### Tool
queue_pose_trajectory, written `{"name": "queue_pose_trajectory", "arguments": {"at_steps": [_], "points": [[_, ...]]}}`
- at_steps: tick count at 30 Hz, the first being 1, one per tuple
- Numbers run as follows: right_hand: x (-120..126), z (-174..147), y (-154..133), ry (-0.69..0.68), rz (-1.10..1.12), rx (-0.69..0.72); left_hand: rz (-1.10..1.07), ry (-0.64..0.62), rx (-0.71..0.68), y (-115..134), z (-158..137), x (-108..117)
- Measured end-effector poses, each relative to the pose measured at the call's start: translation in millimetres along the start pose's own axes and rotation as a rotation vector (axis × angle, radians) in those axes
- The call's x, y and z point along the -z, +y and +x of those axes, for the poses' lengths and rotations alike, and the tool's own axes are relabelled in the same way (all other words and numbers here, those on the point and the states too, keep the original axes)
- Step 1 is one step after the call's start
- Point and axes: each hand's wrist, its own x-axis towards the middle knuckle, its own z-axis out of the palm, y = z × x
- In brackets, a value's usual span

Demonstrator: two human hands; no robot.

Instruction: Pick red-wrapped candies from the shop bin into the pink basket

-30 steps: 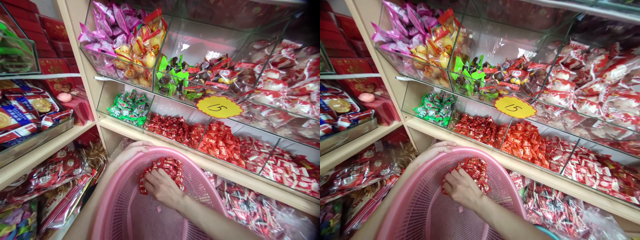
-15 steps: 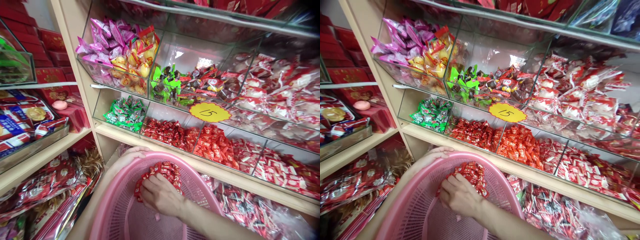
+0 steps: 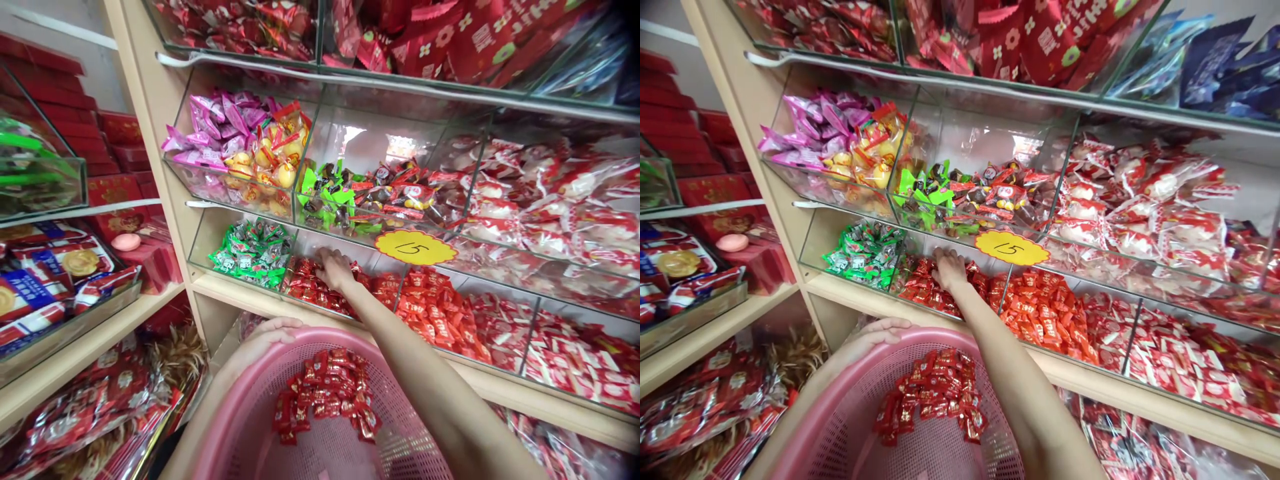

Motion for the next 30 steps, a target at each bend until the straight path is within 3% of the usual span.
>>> {"name": "queue_pose_trajectory", "arguments": {"at_steps": [5, 13, 18, 21, 24, 27, 30], "points": [[-15.8, 8.0, 0.6, -0.018, 0.032, -0.04, -0.063, -0.032, 0.02, -2.2, 3.7, 0.9], [-17.7, 4.5, 5.2, 0.059, 0.117, -0.059, -0.082, -0.035, 0.029, -3.8, 5.0, 1.1], [2.1, -6.1, -5.3, 0.248, 0.237, -0.055, -0.064, -0.028, 0.025, -1.3, 4.1, -0.4], [25.5, -36.3, -22.9, 0.398, 0.347, -0.009, -0.057, -0.029, 0.011, 0.7, 2.0, -2.7], [46.7, -89.5, -45.7, 0.416, 0.401, 0.103, -0.084, -0.035, 0.012, 1.6, 1.0, -4.9], [50.1, -148.4, -64.6, 0.292, 0.419, 0.217, -0.182, -0.07, -0.009, 1.2, 0.7, -6.3], [33.4, -188.7, -76.3, 0.111, 0.34, 0.241, -0.198, -0.07, 0.021, 1.7, -1.1, -6.7]]}}
